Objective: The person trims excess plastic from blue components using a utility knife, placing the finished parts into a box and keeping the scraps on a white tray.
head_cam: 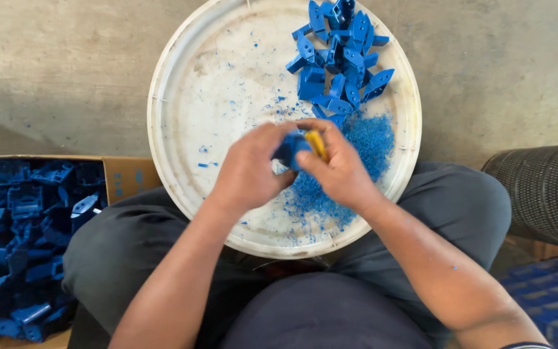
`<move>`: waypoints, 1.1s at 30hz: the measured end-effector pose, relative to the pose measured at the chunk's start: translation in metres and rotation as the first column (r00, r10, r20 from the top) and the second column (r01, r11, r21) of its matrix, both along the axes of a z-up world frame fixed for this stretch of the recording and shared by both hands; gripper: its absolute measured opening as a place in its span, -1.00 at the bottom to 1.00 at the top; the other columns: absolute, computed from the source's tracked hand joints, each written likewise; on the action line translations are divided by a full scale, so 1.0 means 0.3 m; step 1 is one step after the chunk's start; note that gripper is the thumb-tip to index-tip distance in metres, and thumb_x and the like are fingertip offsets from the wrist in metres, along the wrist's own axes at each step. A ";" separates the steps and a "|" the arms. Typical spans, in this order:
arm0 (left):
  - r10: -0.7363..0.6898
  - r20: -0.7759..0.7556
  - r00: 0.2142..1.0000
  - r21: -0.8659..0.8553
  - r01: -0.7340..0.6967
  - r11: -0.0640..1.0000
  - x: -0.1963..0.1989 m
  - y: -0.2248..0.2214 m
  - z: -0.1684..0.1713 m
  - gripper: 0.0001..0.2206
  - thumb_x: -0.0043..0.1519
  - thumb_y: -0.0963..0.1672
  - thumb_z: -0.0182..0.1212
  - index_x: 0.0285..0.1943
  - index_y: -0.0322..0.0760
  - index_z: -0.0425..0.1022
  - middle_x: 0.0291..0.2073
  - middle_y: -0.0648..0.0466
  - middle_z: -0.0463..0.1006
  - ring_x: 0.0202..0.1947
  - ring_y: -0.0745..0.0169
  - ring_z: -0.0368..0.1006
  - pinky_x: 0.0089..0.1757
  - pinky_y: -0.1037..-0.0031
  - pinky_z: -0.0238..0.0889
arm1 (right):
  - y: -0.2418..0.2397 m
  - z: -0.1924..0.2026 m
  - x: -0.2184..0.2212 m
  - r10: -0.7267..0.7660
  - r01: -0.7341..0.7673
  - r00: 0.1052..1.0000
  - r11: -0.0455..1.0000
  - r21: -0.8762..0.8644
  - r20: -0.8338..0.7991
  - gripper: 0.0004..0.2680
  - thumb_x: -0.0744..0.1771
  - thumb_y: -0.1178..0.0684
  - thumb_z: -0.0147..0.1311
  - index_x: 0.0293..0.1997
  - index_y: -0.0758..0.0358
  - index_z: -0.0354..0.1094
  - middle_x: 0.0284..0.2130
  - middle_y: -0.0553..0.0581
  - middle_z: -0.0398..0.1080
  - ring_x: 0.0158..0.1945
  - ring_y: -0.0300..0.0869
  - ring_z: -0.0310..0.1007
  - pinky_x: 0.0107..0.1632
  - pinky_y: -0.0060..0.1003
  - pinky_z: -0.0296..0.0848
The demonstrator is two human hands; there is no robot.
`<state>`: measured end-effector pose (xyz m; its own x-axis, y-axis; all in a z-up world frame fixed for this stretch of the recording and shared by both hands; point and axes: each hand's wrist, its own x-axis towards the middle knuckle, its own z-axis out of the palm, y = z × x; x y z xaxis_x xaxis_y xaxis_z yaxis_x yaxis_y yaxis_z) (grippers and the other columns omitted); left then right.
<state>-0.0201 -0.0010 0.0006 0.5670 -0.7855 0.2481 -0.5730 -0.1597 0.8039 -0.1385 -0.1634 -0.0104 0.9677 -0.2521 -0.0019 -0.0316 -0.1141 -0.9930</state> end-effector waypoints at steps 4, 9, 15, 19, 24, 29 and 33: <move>0.054 -0.348 0.936 -0.266 -0.154 0.952 0.022 0.017 -0.020 -0.38 0.05 -0.08 0.45 0.31 -0.26 0.32 0.00 0.02 0.47 0.02 0.14 0.41 -0.07 0.37 0.35 | -0.033 0.006 0.008 -0.147 0.269 0.947 0.851 0.450 -0.286 -0.70 0.36 0.19 0.08 0.26 0.25 0.24 -0.51 0.00 0.21 -0.59 -0.35 0.14 -0.55 -0.40 0.11; -0.068 -0.778 0.624 -0.378 -0.380 0.844 -0.047 -0.056 -0.127 -0.65 0.42 -0.07 0.09 0.34 -0.27 0.34 0.08 0.06 0.52 0.15 0.33 0.38 0.19 0.50 0.24 | 0.028 0.000 -0.005 -0.053 0.222 0.967 0.654 0.723 -0.249 -0.72 0.38 0.20 0.07 0.23 0.12 0.19 -0.53 0.00 0.23 -0.60 -0.31 0.22 -0.55 -0.38 0.16; -0.169 -0.930 0.327 -0.328 -0.527 0.784 -0.037 -0.060 -0.130 -0.85 0.24 -0.23 0.26 -0.06 -0.45 0.53 -0.30 -0.01 0.63 -0.26 0.23 0.58 -0.13 0.43 0.46 | 0.085 0.032 -0.007 -0.036 0.109 0.968 0.952 0.286 -0.249 -0.69 0.37 0.02 0.16 0.23 0.19 0.22 -0.46 -0.06 0.27 -0.49 -0.40 0.18 -0.43 -0.45 0.20; -0.152 -0.939 0.307 -0.305 -0.545 0.781 -0.015 -0.048 -0.099 -0.88 0.20 -0.26 0.30 -0.11 -0.44 0.58 -0.33 0.01 0.60 -0.30 0.24 0.59 -0.21 0.45 0.48 | 0.083 0.060 -0.021 -0.048 0.050 0.993 0.999 0.017 -0.104 -0.65 0.32 -0.06 0.28 0.14 0.25 0.27 -0.22 -0.15 0.28 -0.33 -0.46 0.17 -0.25 -0.51 0.27; -0.111 -0.913 0.392 -0.307 -0.483 0.820 -0.020 -0.045 -0.095 -0.86 0.20 -0.25 0.32 -0.09 -0.44 0.58 -0.33 0.02 0.61 -0.31 0.27 0.58 -0.23 0.46 0.50 | 0.066 0.042 -0.032 -0.065 0.073 0.985 0.996 0.044 -0.158 -0.67 0.27 -0.04 0.36 0.03 0.25 0.36 -0.39 -0.14 0.29 -0.36 -0.46 0.25 -0.28 -0.51 0.33; -0.046 -0.877 0.478 -0.278 -0.428 0.860 -0.038 -0.042 -0.100 -0.88 0.20 -0.24 0.34 -0.11 -0.42 0.61 -0.33 0.08 0.59 -0.35 0.40 0.49 -0.31 0.55 0.39 | 0.048 0.018 -0.042 -0.046 0.075 0.977 0.988 0.133 -0.207 -0.71 0.27 0.00 0.38 -0.04 0.28 0.37 -0.43 -0.13 0.27 -0.38 -0.46 0.20 -0.33 -0.52 0.26; 0.019 -0.770 0.637 -0.293 -0.380 0.877 -0.030 -0.033 -0.100 -0.89 0.21 -0.22 0.36 -0.12 -0.38 0.62 -0.33 0.14 0.60 -0.34 0.48 0.47 -0.29 0.60 0.39 | 0.013 0.003 -0.048 0.023 0.024 0.982 0.971 0.240 -0.189 -0.77 0.33 0.05 0.30 -0.03 0.33 0.39 -0.37 -0.10 0.34 -0.36 -0.44 0.20 -0.32 -0.50 0.23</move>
<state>-0.0291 -0.0109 -0.0294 0.8262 -0.5594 -0.0664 0.2345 0.2344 0.9434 -0.1529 -0.1596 -0.0096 0.9437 -0.2222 -0.2451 -0.2213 0.1265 -0.9670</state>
